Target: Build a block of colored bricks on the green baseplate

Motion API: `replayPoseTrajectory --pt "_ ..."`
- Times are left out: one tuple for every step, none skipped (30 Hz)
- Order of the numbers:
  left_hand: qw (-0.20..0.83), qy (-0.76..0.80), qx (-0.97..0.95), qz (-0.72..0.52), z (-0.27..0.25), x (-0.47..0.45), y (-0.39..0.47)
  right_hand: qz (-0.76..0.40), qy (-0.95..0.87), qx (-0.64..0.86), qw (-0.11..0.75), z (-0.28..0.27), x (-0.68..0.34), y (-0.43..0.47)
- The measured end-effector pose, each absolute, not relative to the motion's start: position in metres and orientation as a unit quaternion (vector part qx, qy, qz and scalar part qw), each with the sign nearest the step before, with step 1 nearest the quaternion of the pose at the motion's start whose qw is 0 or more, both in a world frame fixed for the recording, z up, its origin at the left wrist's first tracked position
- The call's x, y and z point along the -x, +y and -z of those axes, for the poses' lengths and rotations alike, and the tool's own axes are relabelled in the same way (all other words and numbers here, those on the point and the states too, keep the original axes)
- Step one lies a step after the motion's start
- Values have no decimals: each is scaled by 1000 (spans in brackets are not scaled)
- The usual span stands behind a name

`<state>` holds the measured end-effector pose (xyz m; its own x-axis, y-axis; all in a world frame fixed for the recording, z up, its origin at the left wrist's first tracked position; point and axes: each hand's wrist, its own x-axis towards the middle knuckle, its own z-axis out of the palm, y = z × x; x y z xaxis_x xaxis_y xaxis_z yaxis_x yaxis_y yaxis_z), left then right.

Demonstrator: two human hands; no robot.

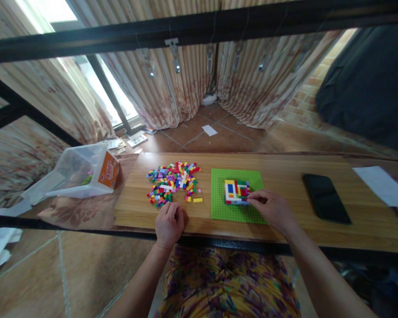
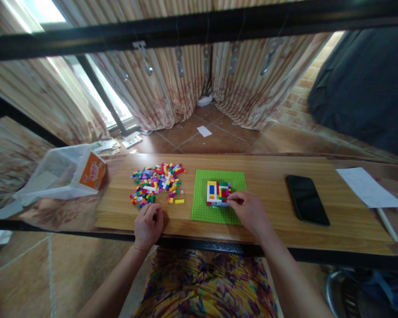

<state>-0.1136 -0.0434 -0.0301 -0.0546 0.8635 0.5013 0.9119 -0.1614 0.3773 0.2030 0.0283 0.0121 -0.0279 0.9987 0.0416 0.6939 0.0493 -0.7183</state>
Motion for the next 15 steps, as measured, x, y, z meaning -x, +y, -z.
replayPoseTrajectory --pt "38 -646 687 332 30 114 -43 -277 -652 638 301 -10 -204 28" --pt "40 -645 687 333 30 114 -43 -287 -639 640 315 -9 -205 27" --pt "41 -645 686 333 30 114 -43 -297 -625 642 330 -7 -206 26" --pt "42 -645 687 333 30 113 -43 -304 -608 647 346 -5 -207 25" --pt "42 -644 687 333 29 113 -43 -308 -589 652 363 -3 -208 24" --pt "42 -644 687 334 29 113 -43 -311 -570 659 378 -1 -208 24" --pt "42 -644 687 334 29 113 -43 -312 -552 667 391 0 -208 23" --pt "42 -644 687 333 29 113 -43 -313 -538 673 400 1 -208 22" --pt "42 -645 687 332 29 113 -43 -316 -528 678 403 2 -207 21" --pt "42 -645 687 331 29 113 -43 -320 -522 680 403 3 -206 21" --pt "43 -646 687 330 30 113 -43 -324 -520 682 399 4 -204 20" --pt "44 -645 688 331 30 114 -43 -325 -519 685 394 4 -202 20" --pt "45 -644 688 331 30 114 -43 -322 -519 690 387 4 -200 19" --pt "45 -643 689 332 31 114 -43 -315 -521 697 379 5 -198 20" --pt "46 -643 689 332 31 114 -43 -304 -522 705 371 4 -197 20"
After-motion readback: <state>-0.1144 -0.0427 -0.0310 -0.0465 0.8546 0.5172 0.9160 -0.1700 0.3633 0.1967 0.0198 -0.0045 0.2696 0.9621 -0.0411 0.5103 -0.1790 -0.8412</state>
